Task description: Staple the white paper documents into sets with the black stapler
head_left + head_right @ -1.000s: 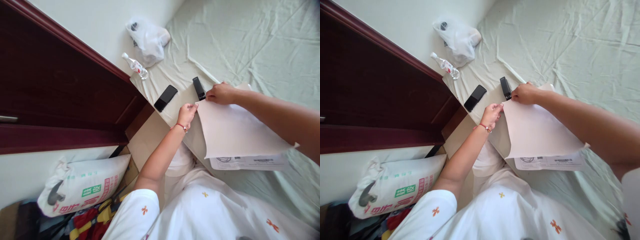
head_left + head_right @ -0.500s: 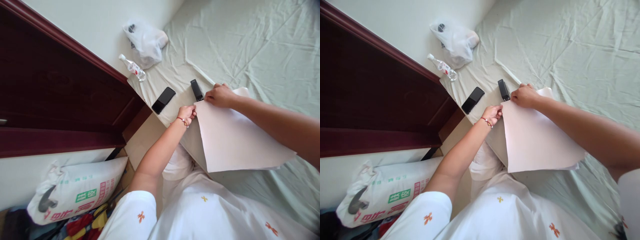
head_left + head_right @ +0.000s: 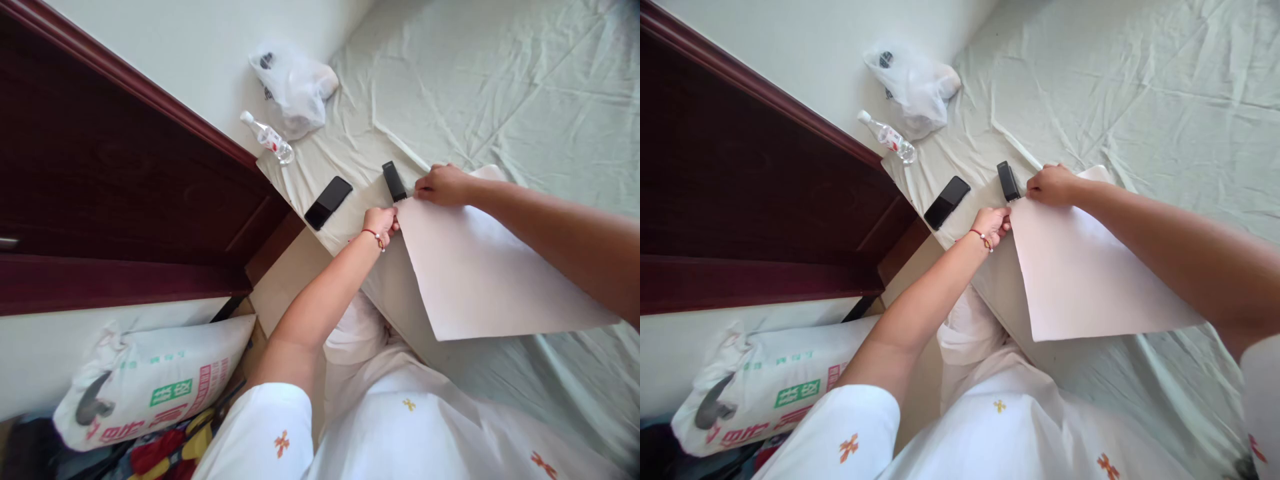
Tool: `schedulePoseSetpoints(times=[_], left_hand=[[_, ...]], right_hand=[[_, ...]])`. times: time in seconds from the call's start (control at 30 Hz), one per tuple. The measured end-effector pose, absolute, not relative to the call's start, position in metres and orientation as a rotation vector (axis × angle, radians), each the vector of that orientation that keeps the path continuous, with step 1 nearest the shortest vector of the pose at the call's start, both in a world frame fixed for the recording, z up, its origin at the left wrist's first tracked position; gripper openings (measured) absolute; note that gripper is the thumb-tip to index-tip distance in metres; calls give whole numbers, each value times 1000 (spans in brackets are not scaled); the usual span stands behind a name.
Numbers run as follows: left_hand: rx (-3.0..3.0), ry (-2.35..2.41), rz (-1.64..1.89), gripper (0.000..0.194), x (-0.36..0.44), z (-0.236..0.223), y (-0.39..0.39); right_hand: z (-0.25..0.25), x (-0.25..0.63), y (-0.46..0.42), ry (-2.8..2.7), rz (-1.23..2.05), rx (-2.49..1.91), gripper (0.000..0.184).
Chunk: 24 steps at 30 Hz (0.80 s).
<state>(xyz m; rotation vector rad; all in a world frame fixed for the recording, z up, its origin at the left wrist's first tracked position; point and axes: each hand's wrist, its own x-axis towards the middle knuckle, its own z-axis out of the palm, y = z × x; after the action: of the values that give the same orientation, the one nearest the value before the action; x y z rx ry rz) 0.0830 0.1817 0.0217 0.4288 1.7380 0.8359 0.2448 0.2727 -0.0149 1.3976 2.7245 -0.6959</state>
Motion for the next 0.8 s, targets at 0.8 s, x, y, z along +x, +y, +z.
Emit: schedulePoseSetpoints(times=[0.8], left_hand=[[2210, 1889, 593, 84, 47, -24, 169]], right_hand=[[-27, 248, 268, 2996, -607, 1410, 33]])
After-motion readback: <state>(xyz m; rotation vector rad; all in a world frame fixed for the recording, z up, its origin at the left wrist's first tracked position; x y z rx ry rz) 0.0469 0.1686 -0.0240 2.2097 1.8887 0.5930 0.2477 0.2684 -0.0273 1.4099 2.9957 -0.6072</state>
